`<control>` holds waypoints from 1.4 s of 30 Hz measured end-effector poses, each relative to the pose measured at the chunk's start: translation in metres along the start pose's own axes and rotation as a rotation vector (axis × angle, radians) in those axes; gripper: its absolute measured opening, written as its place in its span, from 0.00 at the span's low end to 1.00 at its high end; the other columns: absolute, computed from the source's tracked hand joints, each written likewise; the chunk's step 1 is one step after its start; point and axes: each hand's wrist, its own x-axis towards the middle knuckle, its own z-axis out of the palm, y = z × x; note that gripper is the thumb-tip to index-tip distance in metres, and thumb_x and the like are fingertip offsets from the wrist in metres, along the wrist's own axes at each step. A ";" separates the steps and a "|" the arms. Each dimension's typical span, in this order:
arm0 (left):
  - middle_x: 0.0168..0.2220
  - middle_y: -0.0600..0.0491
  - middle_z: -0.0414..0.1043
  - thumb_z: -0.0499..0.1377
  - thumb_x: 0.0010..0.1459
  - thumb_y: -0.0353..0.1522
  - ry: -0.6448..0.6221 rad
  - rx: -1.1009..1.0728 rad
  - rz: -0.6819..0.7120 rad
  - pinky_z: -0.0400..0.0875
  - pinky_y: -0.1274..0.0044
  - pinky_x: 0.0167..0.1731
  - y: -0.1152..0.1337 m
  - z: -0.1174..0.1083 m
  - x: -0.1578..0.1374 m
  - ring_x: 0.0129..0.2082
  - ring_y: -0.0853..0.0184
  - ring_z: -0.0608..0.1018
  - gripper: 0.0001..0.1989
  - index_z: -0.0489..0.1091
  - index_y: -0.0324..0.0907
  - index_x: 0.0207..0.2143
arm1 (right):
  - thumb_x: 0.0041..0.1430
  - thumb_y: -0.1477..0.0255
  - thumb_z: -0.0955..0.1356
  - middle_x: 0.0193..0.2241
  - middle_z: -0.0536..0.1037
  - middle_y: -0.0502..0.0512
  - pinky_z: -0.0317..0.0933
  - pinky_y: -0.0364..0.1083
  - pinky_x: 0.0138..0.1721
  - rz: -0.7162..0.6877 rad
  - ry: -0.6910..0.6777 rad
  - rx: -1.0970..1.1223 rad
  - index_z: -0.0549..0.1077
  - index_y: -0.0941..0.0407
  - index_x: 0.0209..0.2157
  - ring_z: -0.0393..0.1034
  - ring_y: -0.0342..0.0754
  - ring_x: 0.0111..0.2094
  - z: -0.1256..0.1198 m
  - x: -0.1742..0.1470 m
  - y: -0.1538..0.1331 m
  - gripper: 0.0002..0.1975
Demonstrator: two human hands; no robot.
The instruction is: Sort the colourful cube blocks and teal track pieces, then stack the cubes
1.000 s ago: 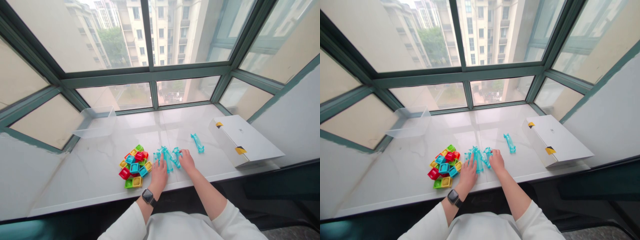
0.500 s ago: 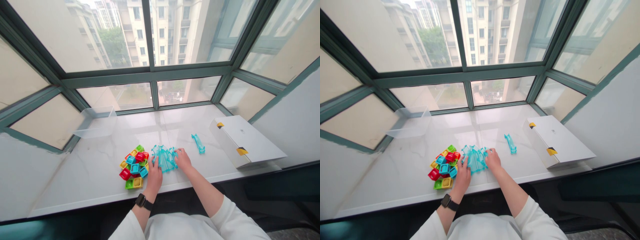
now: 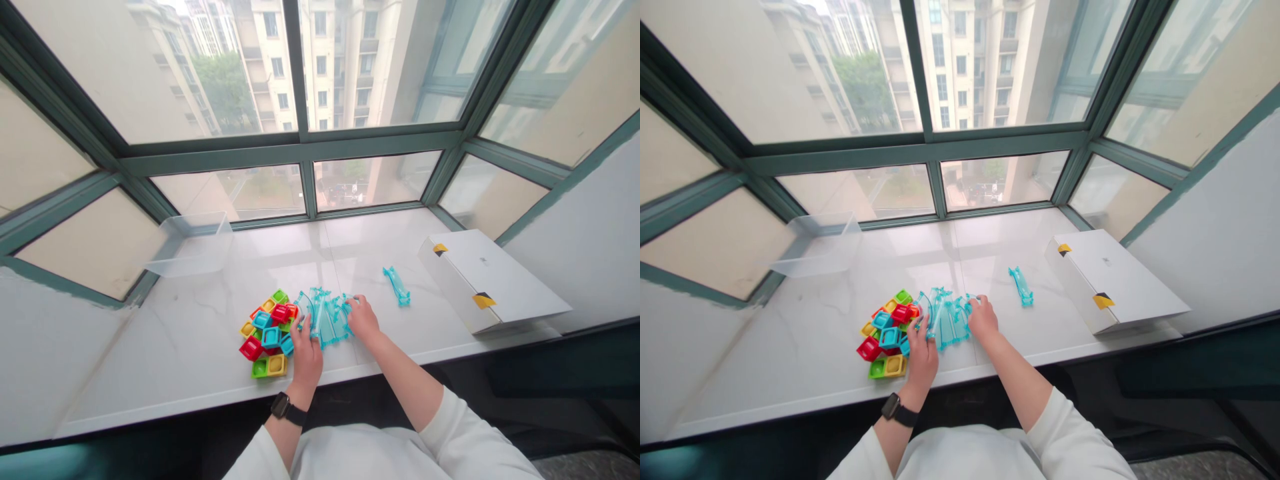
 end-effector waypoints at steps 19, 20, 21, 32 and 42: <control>0.76 0.39 0.41 0.63 0.64 0.37 -0.314 0.332 0.232 0.64 0.50 0.64 0.016 0.008 -0.007 0.73 0.44 0.57 0.32 0.61 0.46 0.68 | 0.56 0.80 0.62 0.55 0.72 0.59 0.62 0.50 0.63 -0.031 0.060 0.382 0.68 0.53 0.56 0.68 0.50 0.60 0.015 -0.016 -0.010 0.25; 0.77 0.39 0.40 0.64 0.63 0.36 -0.319 0.351 0.238 0.64 0.50 0.64 0.016 0.009 -0.007 0.73 0.43 0.57 0.33 0.61 0.46 0.68 | 0.58 0.79 0.62 0.56 0.72 0.58 0.62 0.50 0.63 -0.029 0.061 0.397 0.68 0.53 0.57 0.68 0.50 0.60 0.015 -0.018 -0.009 0.25; 0.77 0.40 0.39 0.64 0.62 0.36 -0.323 0.372 0.244 0.64 0.50 0.64 0.016 0.010 -0.007 0.73 0.43 0.56 0.34 0.61 0.47 0.69 | 0.59 0.78 0.62 0.56 0.73 0.59 0.62 0.50 0.63 -0.033 0.059 0.415 0.67 0.53 0.58 0.68 0.50 0.61 0.015 -0.020 -0.009 0.25; 0.73 0.49 0.55 0.56 0.63 0.22 -0.385 0.472 0.281 0.63 0.53 0.66 -0.001 0.018 0.000 0.70 0.49 0.63 0.28 0.70 0.54 0.61 | 0.64 0.68 0.66 0.60 0.70 0.68 0.54 0.60 0.65 0.073 0.391 0.064 0.65 0.56 0.63 0.60 0.62 0.64 -0.059 0.034 0.071 0.26; 0.65 0.47 0.65 0.54 0.63 0.20 -0.389 0.440 0.360 0.63 0.52 0.66 -0.010 0.013 0.009 0.67 0.52 0.65 0.32 0.68 0.53 0.65 | 0.66 0.65 0.68 0.54 0.73 0.73 0.63 0.58 0.51 0.393 0.028 -0.069 0.68 0.56 0.61 0.72 0.64 0.53 -0.070 0.065 0.119 0.23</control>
